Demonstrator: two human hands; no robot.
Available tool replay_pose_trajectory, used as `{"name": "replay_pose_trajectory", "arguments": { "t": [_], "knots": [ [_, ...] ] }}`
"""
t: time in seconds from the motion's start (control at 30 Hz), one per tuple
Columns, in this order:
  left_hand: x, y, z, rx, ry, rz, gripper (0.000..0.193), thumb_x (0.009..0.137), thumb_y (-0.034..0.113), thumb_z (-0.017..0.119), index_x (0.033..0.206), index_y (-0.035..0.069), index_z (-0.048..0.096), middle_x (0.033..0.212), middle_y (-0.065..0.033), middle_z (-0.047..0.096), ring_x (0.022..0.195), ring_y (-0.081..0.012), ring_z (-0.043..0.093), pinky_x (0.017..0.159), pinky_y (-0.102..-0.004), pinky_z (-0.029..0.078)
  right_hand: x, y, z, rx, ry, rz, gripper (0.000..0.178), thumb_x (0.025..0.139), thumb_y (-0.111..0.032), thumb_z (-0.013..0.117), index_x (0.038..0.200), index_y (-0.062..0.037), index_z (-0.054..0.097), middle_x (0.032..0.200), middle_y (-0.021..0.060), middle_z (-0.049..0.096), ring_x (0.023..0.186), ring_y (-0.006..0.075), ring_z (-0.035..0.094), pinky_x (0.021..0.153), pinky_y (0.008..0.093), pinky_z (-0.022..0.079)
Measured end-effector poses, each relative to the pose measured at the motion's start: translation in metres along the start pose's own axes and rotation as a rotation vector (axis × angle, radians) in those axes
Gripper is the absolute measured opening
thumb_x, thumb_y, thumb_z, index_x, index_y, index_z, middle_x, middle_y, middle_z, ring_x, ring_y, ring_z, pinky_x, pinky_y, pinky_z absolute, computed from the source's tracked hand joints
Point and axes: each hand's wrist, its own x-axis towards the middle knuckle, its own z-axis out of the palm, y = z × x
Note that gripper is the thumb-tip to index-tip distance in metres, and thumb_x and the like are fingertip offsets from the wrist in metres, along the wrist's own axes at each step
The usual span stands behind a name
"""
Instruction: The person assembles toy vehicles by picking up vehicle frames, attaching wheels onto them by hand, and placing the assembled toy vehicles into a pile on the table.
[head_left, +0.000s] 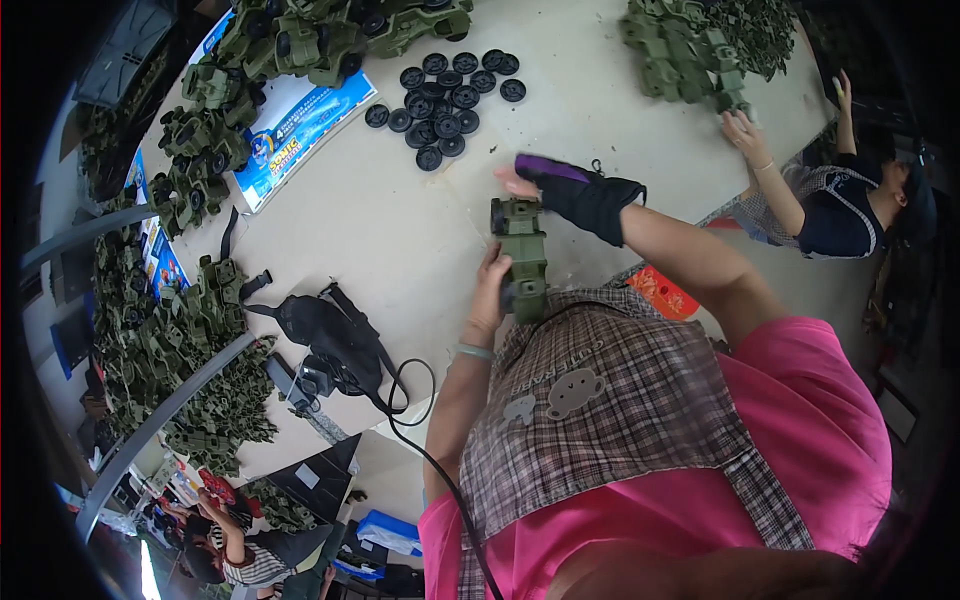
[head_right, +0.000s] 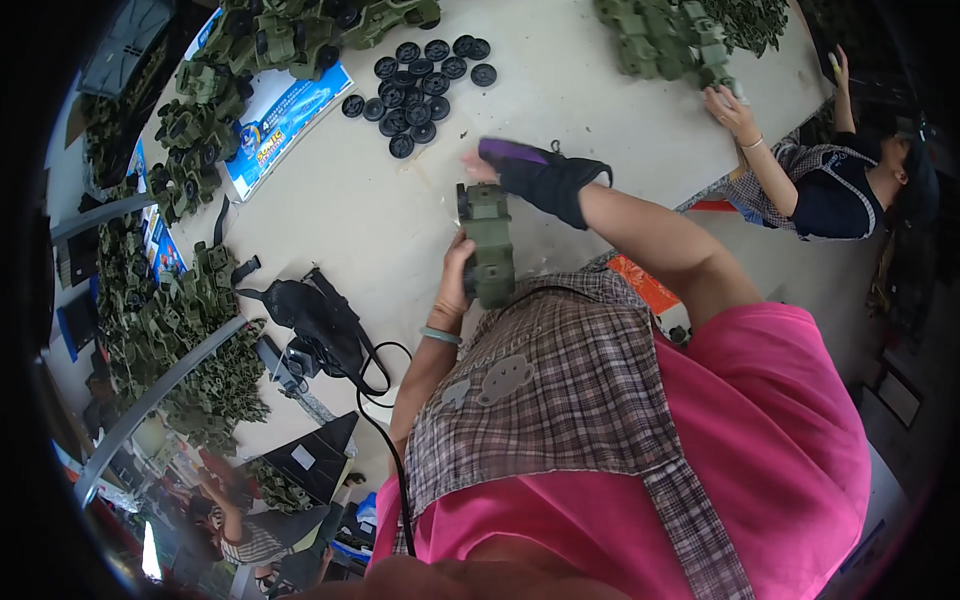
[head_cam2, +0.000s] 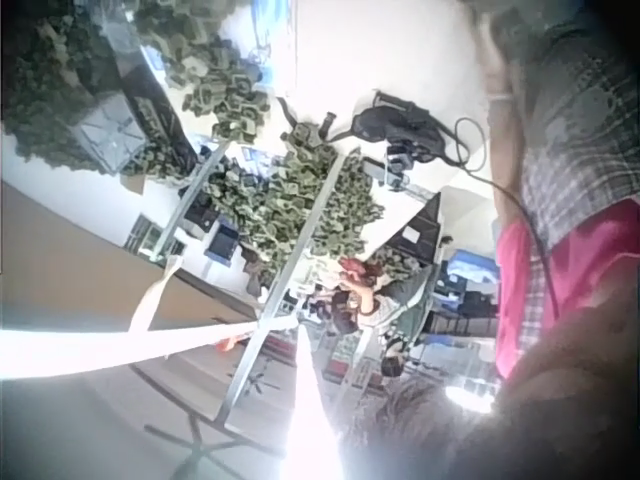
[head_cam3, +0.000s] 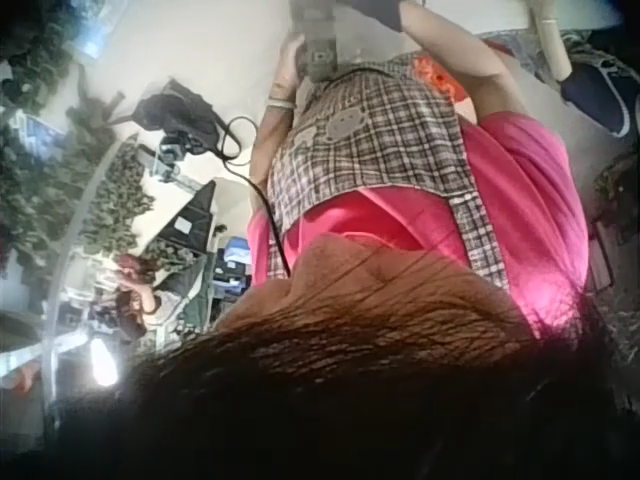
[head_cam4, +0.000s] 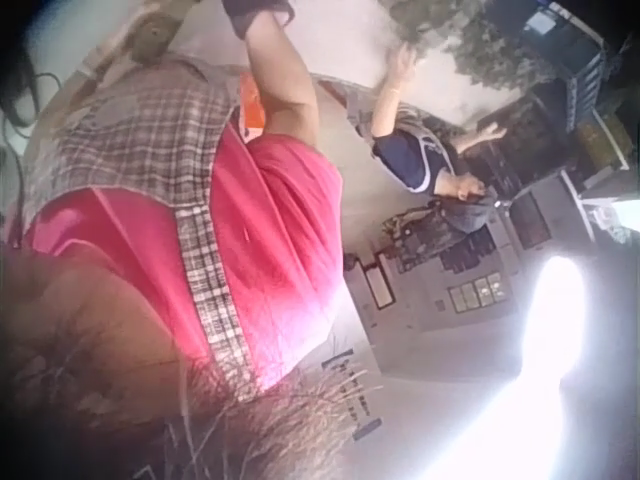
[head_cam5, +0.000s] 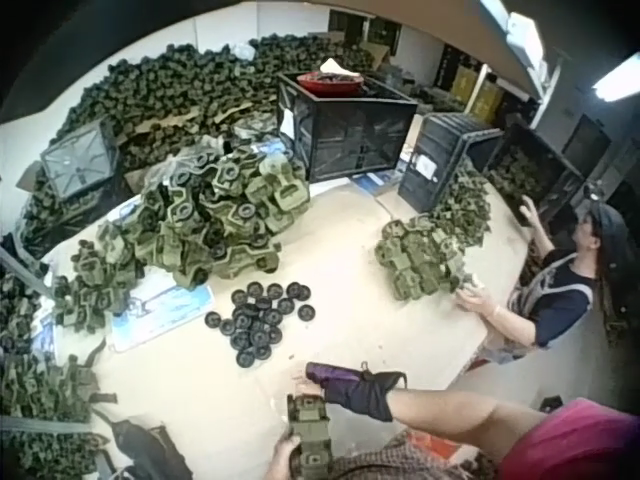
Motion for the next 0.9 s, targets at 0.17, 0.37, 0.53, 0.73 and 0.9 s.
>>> {"name": "replay_pose_trajectory", "arguments": {
  "t": [0.17, 0.37, 0.53, 0.73, 0.9],
  "knots": [
    [0.015, 0.009, -0.011, -0.129, -0.097, -0.252, 0.061, 0.102, 0.044, 0.059, 0.141, -0.003, 0.063, 0.128, -0.0179, 0.073, 0.111, -0.0282, 0.073, 0.1, -0.0416, 0.058, -0.043, 0.006, -0.025, 0.217, -0.192, 0.31, 0.058, 0.103, -0.045, 0.071, 0.146, -0.0072, 0.062, 0.125, 0.0056, 0.07, 0.107, 0.0121, 0.064, 0.094, 0.0304, 0.053],
    [0.016, 0.048, -0.016, 0.635, 0.318, 0.115, 0.061, 0.098, 0.043, 0.074, 0.143, 0.004, 0.063, 0.138, -0.0158, 0.069, 0.125, -0.031, 0.066, 0.108, -0.0402, 0.052, -0.052, -0.045, -0.033, 0.058, 0.057, 0.643, 0.05, 0.1, -0.049, 0.073, 0.125, -0.0061, 0.068, 0.103, 0.0046, 0.07, 0.095, 0.0138, 0.065, 0.088, 0.0309, 0.052],
    [0.0, 0.027, 0.047, 1.512, 0.287, 0.328, 0.077, 0.086, 0.04, 0.084, 0.151, 0.01, 0.054, 0.147, -0.0166, 0.058, 0.136, -0.0352, 0.055, 0.111, -0.0491, 0.048, -0.003, 0.0, -0.08, -0.515, 0.279, -0.12, 0.068, 0.097, -0.043, 0.072, 0.149, -0.002, 0.055, 0.137, 0.0238, 0.065, 0.121, 0.0372, 0.066, 0.107, 0.0438, 0.051],
    [0.009, 0.012, 0.043, 1.591, 0.307, 0.157, 0.085, 0.075, 0.033, 0.091, 0.148, 0.014, 0.052, 0.138, -0.011, 0.059, 0.135, -0.0332, 0.053, 0.113, -0.0545, 0.044, 0.062, -0.028, -0.082, -1.052, 0.436, -0.411, 0.042, 0.097, -0.026, 0.065, 0.131, -0.0021, 0.062, 0.125, 0.0239, 0.067, 0.116, 0.0441, 0.063, 0.102, 0.0503, 0.052],
    [0.001, 0.019, 0.028, 1.715, 0.119, 0.315, 0.085, 0.073, 0.03, 0.092, 0.148, 0.017, 0.053, 0.137, -0.0081, 0.059, 0.136, -0.0306, 0.051, 0.115, -0.0586, 0.04, 0.076, -0.02, -0.094, -0.924, 0.339, -0.244, 0.046, 0.1, -0.028, 0.063, 0.138, -0.0019, 0.059, 0.133, 0.0254, 0.065, 0.125, 0.0435, 0.061, 0.108, 0.0487, 0.05]
  ]
}}
